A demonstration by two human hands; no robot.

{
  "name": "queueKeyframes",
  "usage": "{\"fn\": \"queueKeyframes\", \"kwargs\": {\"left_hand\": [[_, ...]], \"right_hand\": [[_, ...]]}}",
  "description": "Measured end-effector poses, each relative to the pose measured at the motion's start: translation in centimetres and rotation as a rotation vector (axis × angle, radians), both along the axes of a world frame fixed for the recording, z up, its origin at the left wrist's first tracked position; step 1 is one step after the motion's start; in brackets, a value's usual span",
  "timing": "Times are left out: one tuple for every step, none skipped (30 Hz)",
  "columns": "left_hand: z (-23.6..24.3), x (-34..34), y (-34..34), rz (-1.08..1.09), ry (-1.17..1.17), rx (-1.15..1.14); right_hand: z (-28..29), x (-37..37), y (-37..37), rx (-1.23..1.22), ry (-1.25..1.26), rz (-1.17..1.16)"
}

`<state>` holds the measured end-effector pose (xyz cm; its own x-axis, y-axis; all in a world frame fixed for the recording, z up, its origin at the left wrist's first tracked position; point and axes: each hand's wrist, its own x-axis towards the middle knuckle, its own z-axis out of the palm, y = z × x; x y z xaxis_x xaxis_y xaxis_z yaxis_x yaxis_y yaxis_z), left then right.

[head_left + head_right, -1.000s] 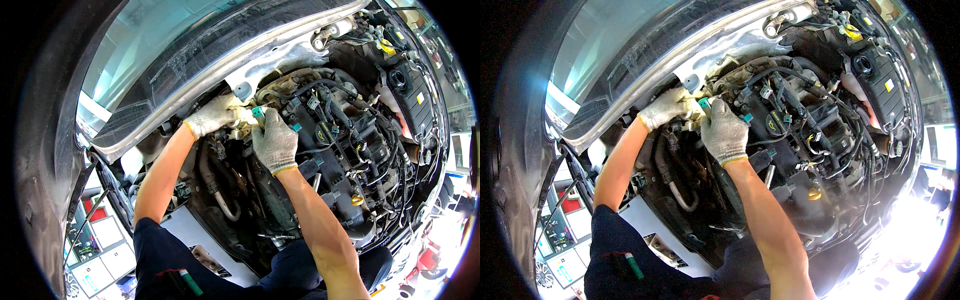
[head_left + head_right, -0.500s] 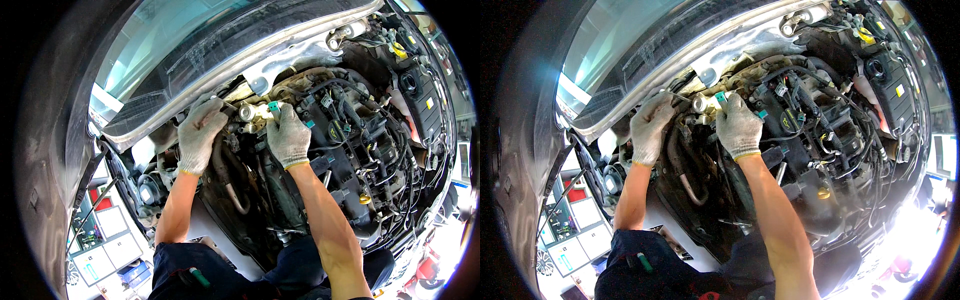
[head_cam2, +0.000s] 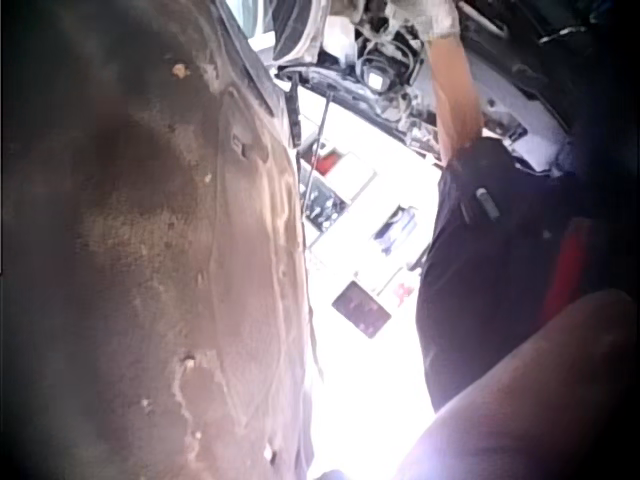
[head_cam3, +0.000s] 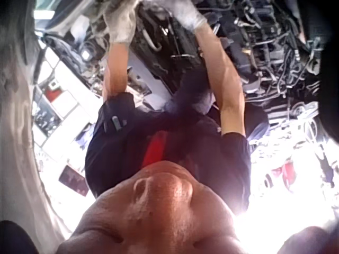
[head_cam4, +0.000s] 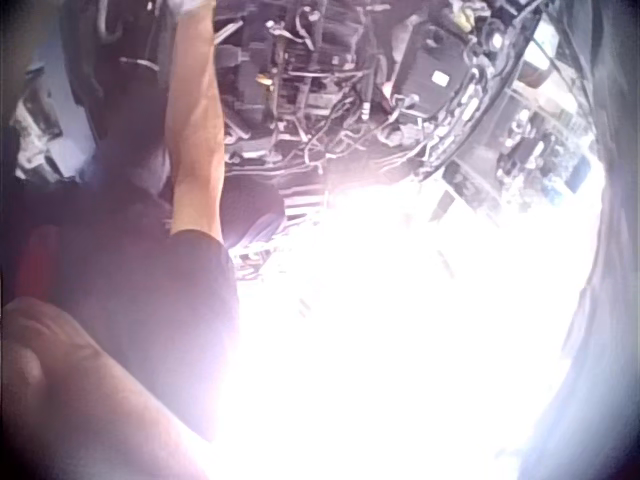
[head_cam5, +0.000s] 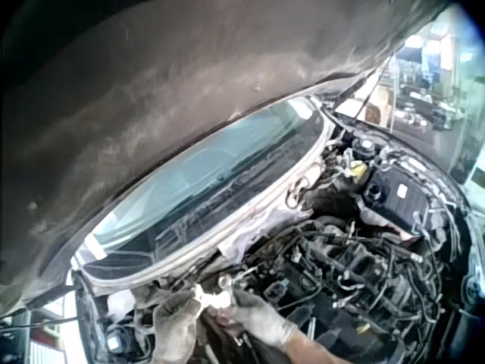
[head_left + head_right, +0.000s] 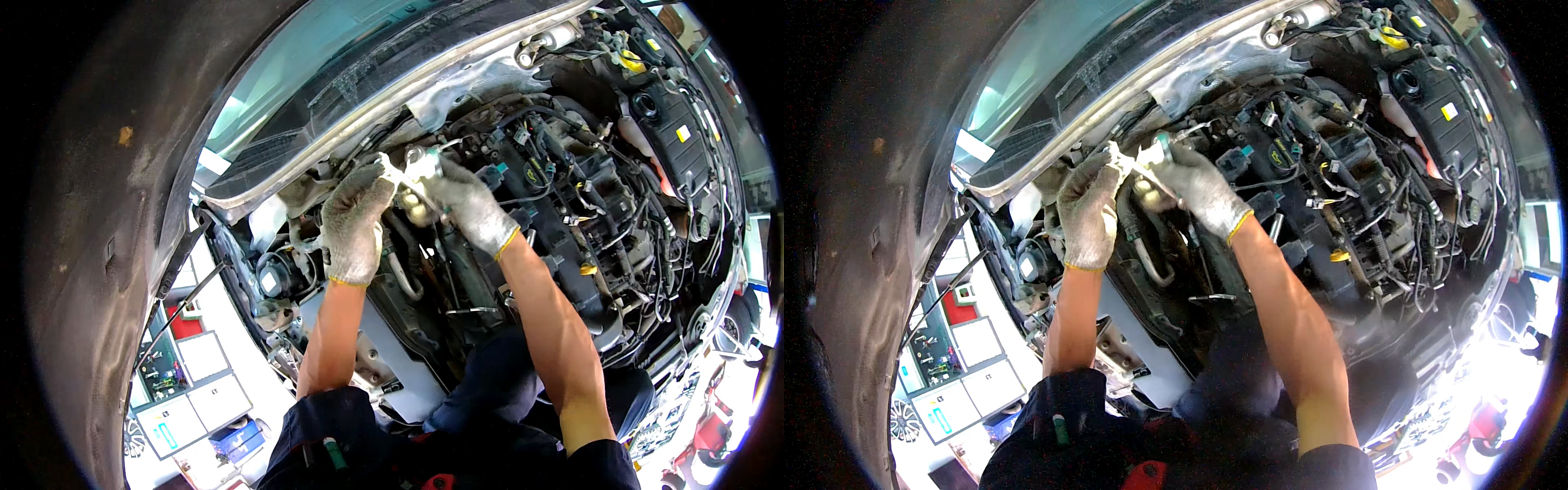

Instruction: The person works under the open hood of a car, using gloved hands to manipulate and adjust components within the engine bay. They repeatedly reach into the engine compartment, handling hoses and connectors while making small adjustments.

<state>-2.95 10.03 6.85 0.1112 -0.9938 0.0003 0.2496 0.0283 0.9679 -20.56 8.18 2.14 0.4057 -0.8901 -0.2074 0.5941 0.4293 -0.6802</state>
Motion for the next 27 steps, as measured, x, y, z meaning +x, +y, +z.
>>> {"fn": "queueKeyframes", "kwargs": {"left_hand": [[-1.0,0.8,0.0,-0.022,0.119,0.01],[-1.1,0.7,-0.3,-0.025,0.094,0.088],[-1.0,0.6,-0.4,-0.021,0.063,0.171],[-0.7,0.4,-0.5,-0.013,-0.029,0.215],[-0.6,0.3,-0.6,-0.001,-0.123,0.265],[-0.5,0.4,-0.6,0.012,-0.218,0.316],[-0.3,0.9,-0.6,-0.065,-0.328,0.333],[-0.1,1.3,-0.8,-0.151,-0.433,0.346],[-0.2,1.7,-0.9,-0.238,-0.537,0.357],[-0.5,1.8,-1.5,-0.273,-0.656,0.317],[0.2,1.9,-1.8,-0.281,-0.613,0.263],[0.2,2.2,-2.3,-0.198,-0.592,0.223],[0.2,2.4,-3.1,-0.118,-0.57,0.183],[-0.1,3.8,-4.2,-0.088,-0.743,0.165],[-1.5,5.1,-5.5,-0.041,-0.805,0.027],[-2.9,5.6,-7.1,-0.06,-0.745,0.047],[-4.0,5.7,-8.7,-0.083,-0.683,0.06],[-5.0,5.7,-9.6,-0.127,-0.732,0.078],[-5.9,5.7,-10.3,-0.17,-0.78,0.097],[-7.1,5.3,-11.0,-0.224,-0.824,0.111],[-8.4,4.8,-11.5,-0.243,-0.918,0.032],[-9.3,4.8,-12.5,-0.292,-1.137,-0.115],[-9.2,4.3,-13.3,-0.342,-1.355,-0.27],[-9.0,3.8,-13.8,-0.427,-1.292,-0.026],[-9.2,3.4,-14.2,-0.414,-1.234,0.005],[-9.6,3.3,-14.6,-0.395,-1.181,0.043],[-9.9,3.4,-15.0,-0.377,-1.127,0.08]], "right_hand": [[-0.8,0.2,0.3,-0.03,0.196,0.137],[-1.5,0.4,0.6,-0.238,0.443,0.023],[-1.8,0.9,1.2,-0.445,0.682,-0.088],[-2.0,1.0,1.4,-0.467,0.884,-0.163],[-1.7,1.0,1.3,-0.571,1.033,-0.145],[-1.4,0.8,0.9,-0.678,1.179,-0.124],[-1.1,0.8,0.6,-0.788,1.324,-0.101],[-0.7,1.0,0.5,-0.793,1.356,-0.058],[-1.3,1.1,0.3,-0.836,1.375,-0.103],[-2.4,1.2,-0.1,-0.878,1.394,-0.149],[-2.9,1.6,-0.5,-0.927,1.398,-0.196],[-1.0,1.3,-1.1,-0.607,1.452,0.0],[-4.1,0.4,-1.3,-0.57,1.406,-0.339],[-3.9,-0.8,-2.0,-0.381,1.477,-0.354],[-2.9,-1.7,-2.5,-0.196,1.525,-0.363],[-3.8,-2.2,-2.6,-0.295,1.593,-0.393],[-4.6,-2.8,-3.2,-0.396,1.659,-0.432],[-4.3,-2.5,-3.7,-0.432,1.709,-0.382],[-4.0,-2.3,-4.2,-0.468,1.756,-0.329],[-4.0,-2.3,-4.8,-0.498,1.809,-0.283],[-4.5,-3.0,-5.6,-0.611,1.877,-0.241],[-5.2,-3.5,-6.4,-0.718,1.957,-0.259],[-5.6,-3.8,-6.9,-0.825,2.034,-0.278],[-6.2,-3.8,-7.1,-0.845,2.018,-0.348],[-6.7,-4.0,-7.1,-0.858,2.029,-0.341],[-7.0,-3.9,-6.8,-0.875,2.032,-0.331],[-7.2,-3.7,-6.6,-0.891,2.035,-0.321]]}}
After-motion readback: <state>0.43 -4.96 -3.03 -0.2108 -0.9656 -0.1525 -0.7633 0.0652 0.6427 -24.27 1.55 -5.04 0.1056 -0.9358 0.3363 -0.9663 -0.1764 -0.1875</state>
